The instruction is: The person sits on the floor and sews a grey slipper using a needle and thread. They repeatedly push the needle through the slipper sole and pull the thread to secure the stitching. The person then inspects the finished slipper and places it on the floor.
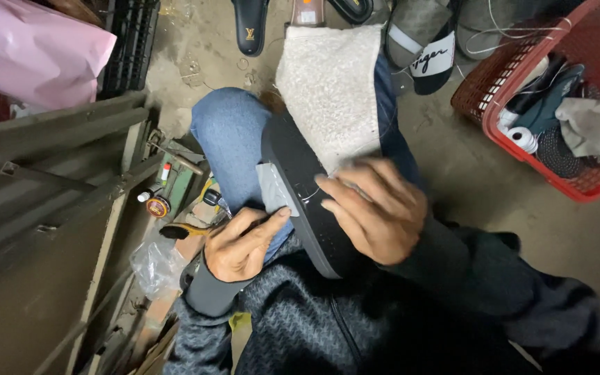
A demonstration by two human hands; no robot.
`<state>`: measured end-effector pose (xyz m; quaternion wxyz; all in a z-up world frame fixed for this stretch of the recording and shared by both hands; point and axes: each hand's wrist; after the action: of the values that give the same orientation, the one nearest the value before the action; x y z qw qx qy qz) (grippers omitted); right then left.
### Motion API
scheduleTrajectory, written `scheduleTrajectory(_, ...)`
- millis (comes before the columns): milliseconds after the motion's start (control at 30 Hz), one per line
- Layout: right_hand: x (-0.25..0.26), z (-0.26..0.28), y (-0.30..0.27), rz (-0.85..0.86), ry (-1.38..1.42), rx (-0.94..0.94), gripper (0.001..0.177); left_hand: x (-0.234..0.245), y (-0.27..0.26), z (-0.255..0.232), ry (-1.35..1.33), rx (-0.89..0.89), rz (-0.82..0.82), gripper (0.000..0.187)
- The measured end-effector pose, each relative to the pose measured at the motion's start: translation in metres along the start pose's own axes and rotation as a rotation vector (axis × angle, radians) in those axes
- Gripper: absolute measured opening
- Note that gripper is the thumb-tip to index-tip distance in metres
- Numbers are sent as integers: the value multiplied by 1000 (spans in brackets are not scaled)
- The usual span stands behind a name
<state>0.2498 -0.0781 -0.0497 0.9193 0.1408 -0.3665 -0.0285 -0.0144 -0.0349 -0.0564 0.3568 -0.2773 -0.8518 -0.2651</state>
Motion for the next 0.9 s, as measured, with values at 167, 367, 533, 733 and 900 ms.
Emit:
scheduleTrajectory(167, -19, -14, 9, -92, 130, 171, 11, 2, 5, -4, -76, 31, -5, 38)
scheduleTrajectory(367, 33, -10, 10, 302, 688, -137, 4, 3, 17, -15, -9, 21, -37, 35)
scheduleTrajectory(533, 56, 1, 27, 379, 1107, -259, 14, -3, 13, -20, 21, 70, -82, 18)
scheduleTrajectory(733, 17, -13, 16, 212, 500, 42, 26, 2, 21, -25, 94, 70, -34, 13)
scheduleTrajectory(900, -3, -19, 8, 214, 321, 128, 28, 9, 29, -30, 112, 78, -6, 14)
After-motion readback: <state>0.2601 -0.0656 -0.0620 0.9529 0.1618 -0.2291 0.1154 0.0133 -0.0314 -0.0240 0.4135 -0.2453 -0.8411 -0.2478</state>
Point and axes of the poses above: each hand's wrist, its own y-axis towards the middle knuckle, its own x-axis out of the back of the hand, z = x × y, and after that the axes turned 6 degrees about y, right-handed
